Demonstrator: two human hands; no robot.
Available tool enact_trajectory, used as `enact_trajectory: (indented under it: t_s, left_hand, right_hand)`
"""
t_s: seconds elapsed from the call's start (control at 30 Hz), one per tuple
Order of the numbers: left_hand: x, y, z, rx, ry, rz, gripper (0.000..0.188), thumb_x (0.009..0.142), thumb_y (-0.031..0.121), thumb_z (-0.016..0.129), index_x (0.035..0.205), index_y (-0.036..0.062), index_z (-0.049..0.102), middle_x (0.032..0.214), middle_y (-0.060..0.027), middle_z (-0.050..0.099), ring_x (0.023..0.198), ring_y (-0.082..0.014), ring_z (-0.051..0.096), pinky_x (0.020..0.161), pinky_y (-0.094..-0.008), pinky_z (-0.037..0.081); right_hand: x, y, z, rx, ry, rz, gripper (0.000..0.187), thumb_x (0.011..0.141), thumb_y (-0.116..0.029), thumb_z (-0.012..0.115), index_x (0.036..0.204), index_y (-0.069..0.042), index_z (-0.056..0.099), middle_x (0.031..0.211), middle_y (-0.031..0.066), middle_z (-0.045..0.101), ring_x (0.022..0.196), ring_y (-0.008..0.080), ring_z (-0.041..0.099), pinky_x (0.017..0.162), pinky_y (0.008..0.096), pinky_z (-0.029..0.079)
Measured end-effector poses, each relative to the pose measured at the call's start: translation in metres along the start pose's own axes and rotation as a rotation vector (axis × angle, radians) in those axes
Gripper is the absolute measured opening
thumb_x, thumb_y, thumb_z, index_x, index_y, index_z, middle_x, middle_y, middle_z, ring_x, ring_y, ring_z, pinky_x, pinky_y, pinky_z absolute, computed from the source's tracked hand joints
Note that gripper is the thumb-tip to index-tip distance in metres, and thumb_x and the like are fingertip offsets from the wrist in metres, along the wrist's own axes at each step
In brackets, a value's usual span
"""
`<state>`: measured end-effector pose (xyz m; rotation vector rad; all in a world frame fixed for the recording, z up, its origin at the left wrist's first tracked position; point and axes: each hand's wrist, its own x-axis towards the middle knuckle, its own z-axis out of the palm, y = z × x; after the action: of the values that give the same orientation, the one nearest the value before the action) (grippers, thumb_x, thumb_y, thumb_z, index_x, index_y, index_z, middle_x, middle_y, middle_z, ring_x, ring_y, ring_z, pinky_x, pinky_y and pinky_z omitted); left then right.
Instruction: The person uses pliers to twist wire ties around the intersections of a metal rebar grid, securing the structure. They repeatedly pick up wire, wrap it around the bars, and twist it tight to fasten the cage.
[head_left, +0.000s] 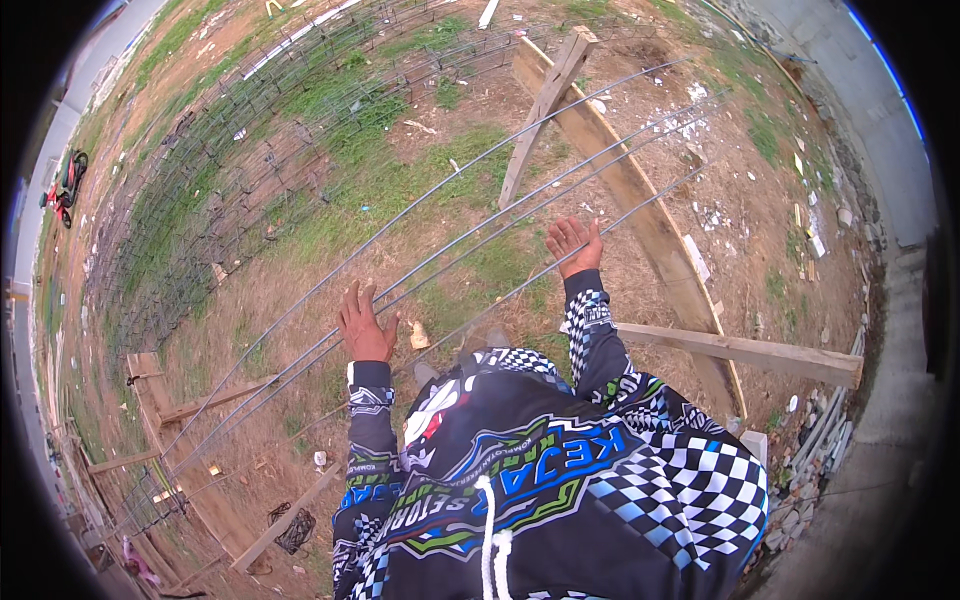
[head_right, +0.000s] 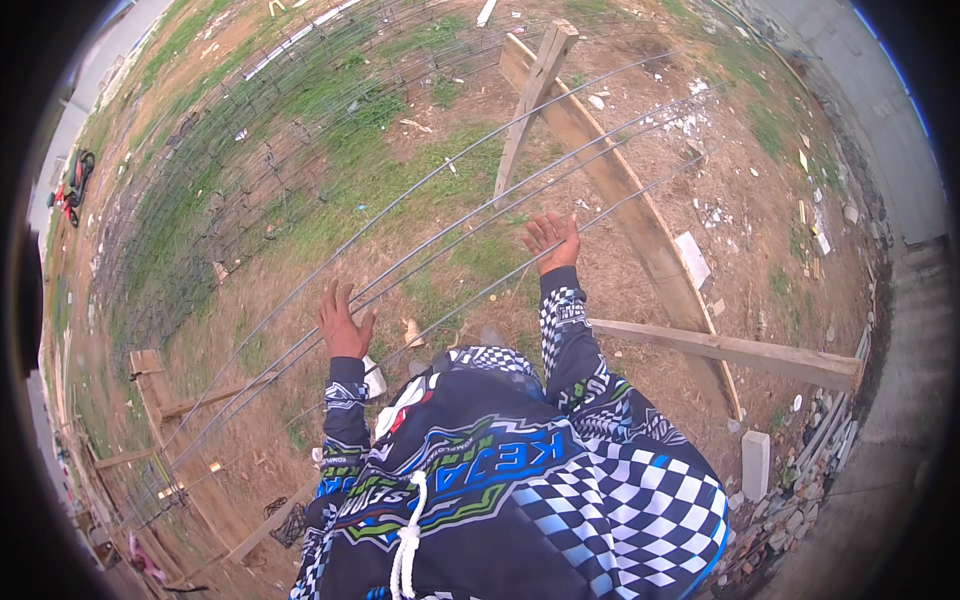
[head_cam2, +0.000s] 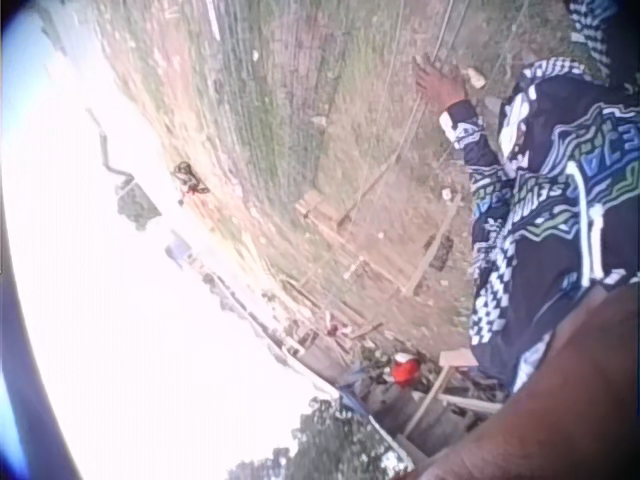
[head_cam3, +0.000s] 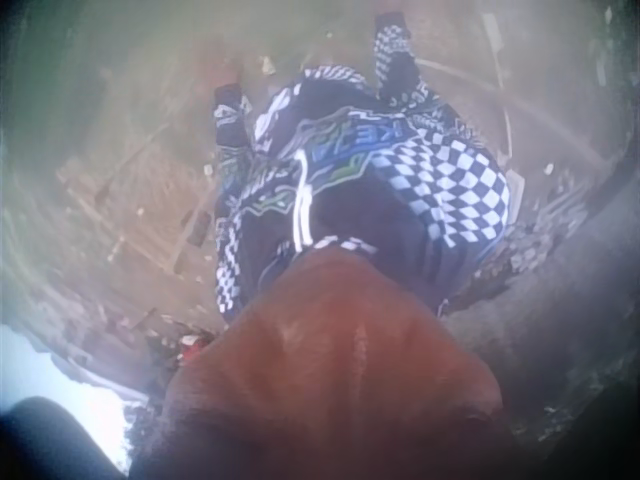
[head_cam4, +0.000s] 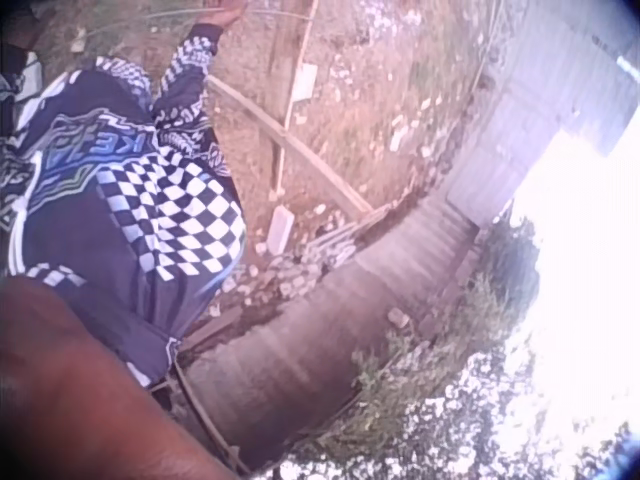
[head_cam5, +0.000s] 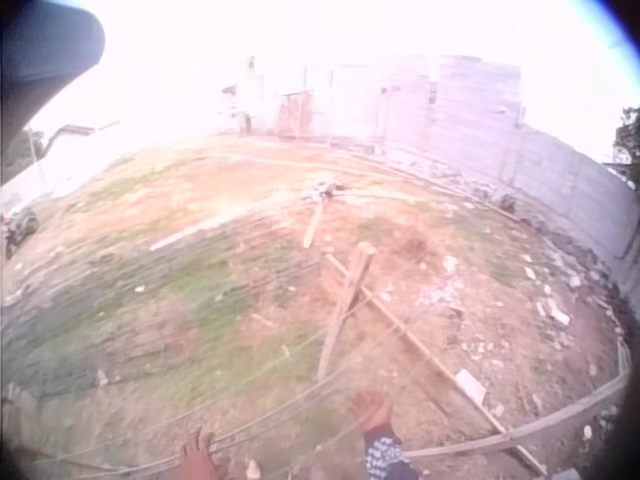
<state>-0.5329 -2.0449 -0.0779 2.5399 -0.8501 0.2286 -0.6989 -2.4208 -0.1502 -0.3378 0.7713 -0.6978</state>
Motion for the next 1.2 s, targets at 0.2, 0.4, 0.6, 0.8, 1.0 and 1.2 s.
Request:
enact_trajectory:
  t_s: [0.2, 0.4, 0.6, 0.8, 1.0, 1.2]
  left_hand:
    - [0.021, -0.012, 0.035, -0.134, -0.301, 0.01, 0.041, 0.08, 0.029, 0.071, 0.114, 0.0065, 0.065, 0.104, -0.0197, 0.066, 0.098, -0.0365, 0.062, 0.085, -0.0439, 0.047]
    - [0.024, -0.009, 0.035, -0.288, -0.247, 0.082, 0.025, 0.081, 0.025, 0.069, 0.096, 0.0047, 0.071, 0.079, -0.0206, 0.065, 0.074, -0.0384, 0.063, 0.066, -0.0444, 0.05]
    - [0.018, -0.012, 0.035, -0.415, -0.335, 0.016, 0.023, 0.083, 0.023, 0.068, 0.093, 0.0025, 0.069, 0.072, -0.0217, 0.061, 0.066, -0.0388, 0.061, 0.061, -0.0432, 0.046]
    - [0.031, -0.009, 0.028, -0.31, -0.478, -0.066, 0.029, 0.083, 0.027, 0.068, 0.096, 0.0005, 0.069, 0.076, -0.0196, 0.065, 0.069, -0.031, 0.065, 0.064, -0.039, 0.048]
    - [0.028, 0.0, 0.02, -0.31, -0.463, -0.096, 0.03, 0.08, 0.026, 0.071, 0.097, 0.0022, 0.069, 0.075, -0.0173, 0.063, 0.072, -0.0333, 0.064, 0.068, -0.0411, 0.049]
    - [0.027, 0.032, -0.005, -0.276, 0.054, 0.139, 0.024, 0.083, 0.018, 0.069, 0.1, 0.0013, 0.067, 0.089, -0.0152, 0.067, 0.082, -0.031, 0.064, 0.077, -0.0385, 0.05]
  right_hand:
    - [0.0, 0.002, -0.006, -0.04, 0.025, 0.021, 0.066, 0.09, -0.062, 0.05, 0.124, -0.006, 0.051, 0.106, 0.0112, 0.062, 0.092, 0.0275, 0.063, 0.079, 0.0438, 0.05]
    - [-0.008, -0.013, -0.016, -0.093, 0.098, -0.037, 0.061, 0.092, -0.06, 0.048, 0.121, -0.007, 0.051, 0.106, 0.0102, 0.062, 0.089, 0.026, 0.062, 0.077, 0.0422, 0.049]
    - [-0.014, -0.025, -0.027, -0.161, 0.095, -0.071, 0.058, 0.093, -0.058, 0.047, 0.12, -0.008, 0.052, 0.105, 0.0098, 0.063, 0.09, 0.0248, 0.062, 0.074, 0.04, 0.048]
    - [-0.009, -0.03, -0.035, -0.199, 0.121, -0.077, 0.061, 0.091, -0.061, 0.048, 0.12, -0.006, 0.052, 0.102, 0.0107, 0.063, 0.085, 0.0245, 0.062, 0.071, 0.039, 0.049]
    - [-0.001, -0.026, -0.062, -0.231, 0.183, -0.052, 0.072, 0.088, -0.069, 0.046, 0.119, -0.004, 0.054, 0.097, 0.0116, 0.064, 0.08, 0.0229, 0.063, 0.067, 0.0372, 0.051]
    - [-0.023, -0.021, -0.072, -0.323, 0.18, -0.047, 0.066, 0.093, -0.062, 0.043, 0.124, -0.005, 0.052, 0.093, 0.0117, 0.065, 0.075, 0.0207, 0.064, 0.066, 0.0346, 0.053]
